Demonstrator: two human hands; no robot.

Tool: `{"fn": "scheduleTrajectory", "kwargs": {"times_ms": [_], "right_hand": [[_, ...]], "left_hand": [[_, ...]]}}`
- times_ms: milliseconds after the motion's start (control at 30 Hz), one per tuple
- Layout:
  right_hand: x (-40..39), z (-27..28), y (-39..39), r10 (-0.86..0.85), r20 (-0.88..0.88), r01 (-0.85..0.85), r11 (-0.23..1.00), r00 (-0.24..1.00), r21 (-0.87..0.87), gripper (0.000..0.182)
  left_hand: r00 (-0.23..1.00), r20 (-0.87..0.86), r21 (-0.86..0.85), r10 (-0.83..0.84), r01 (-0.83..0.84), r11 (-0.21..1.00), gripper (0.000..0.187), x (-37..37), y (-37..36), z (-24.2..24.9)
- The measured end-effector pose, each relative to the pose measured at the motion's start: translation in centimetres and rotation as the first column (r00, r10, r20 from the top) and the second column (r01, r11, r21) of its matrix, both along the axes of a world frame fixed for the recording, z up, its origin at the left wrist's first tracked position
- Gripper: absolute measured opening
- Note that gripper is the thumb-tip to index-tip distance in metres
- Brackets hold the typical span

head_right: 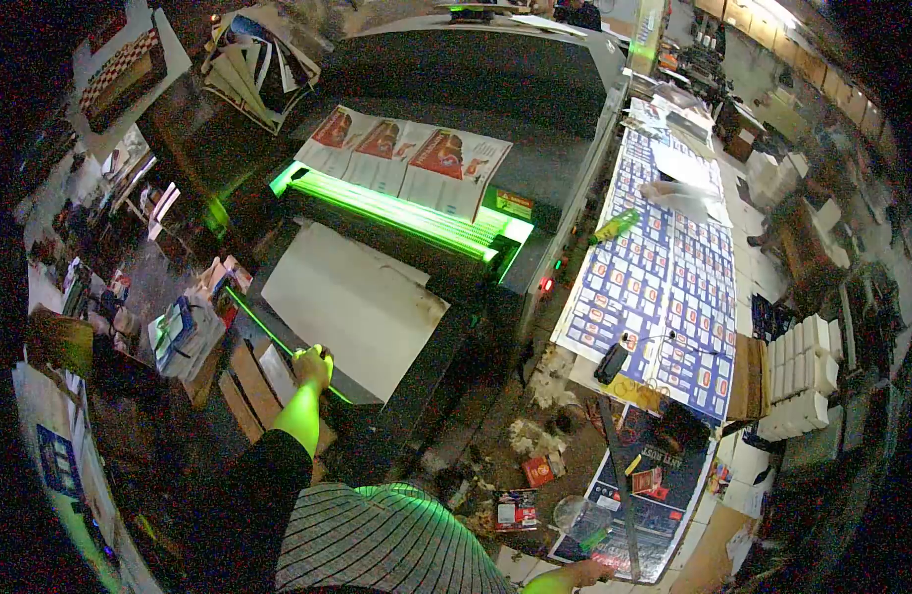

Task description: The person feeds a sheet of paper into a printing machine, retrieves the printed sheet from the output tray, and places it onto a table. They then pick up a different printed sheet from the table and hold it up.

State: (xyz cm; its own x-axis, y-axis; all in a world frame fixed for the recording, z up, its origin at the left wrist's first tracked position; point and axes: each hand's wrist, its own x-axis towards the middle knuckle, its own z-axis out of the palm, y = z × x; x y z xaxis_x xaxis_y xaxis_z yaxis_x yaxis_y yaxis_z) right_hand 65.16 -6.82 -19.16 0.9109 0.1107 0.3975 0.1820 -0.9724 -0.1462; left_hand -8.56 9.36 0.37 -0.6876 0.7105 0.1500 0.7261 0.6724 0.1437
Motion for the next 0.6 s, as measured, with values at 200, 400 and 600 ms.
{"fn": "scheduleTrajectory", "kwargs": {"times_ms": [200,400,600], "right_hand": [[-0.3,0.0,0.4,-0.023,-0.008,0.023,1.000,1.000,0.021,0.032],[-0.3,-0.3,1.0,-0.027,-0.021,0.028,0.999,0.999,0.040,0.032],[-0.1,-0.2,1.2,-0.022,-0.027,0.023,0.999,0.999,0.047,0.031]], "left_hand": [[0.999,0.020,-0.076,0.027,-0.026,0.997,0.023,0.6,0.1,1.2],[0.999,0.037,-0.102,0.027,-0.023,0.995,0.024,0.6,0.2,1.4],[1.000,0.008,-0.100,0.028,-0.027,0.995,0.024,-0.1,0.3,0.3]]}}
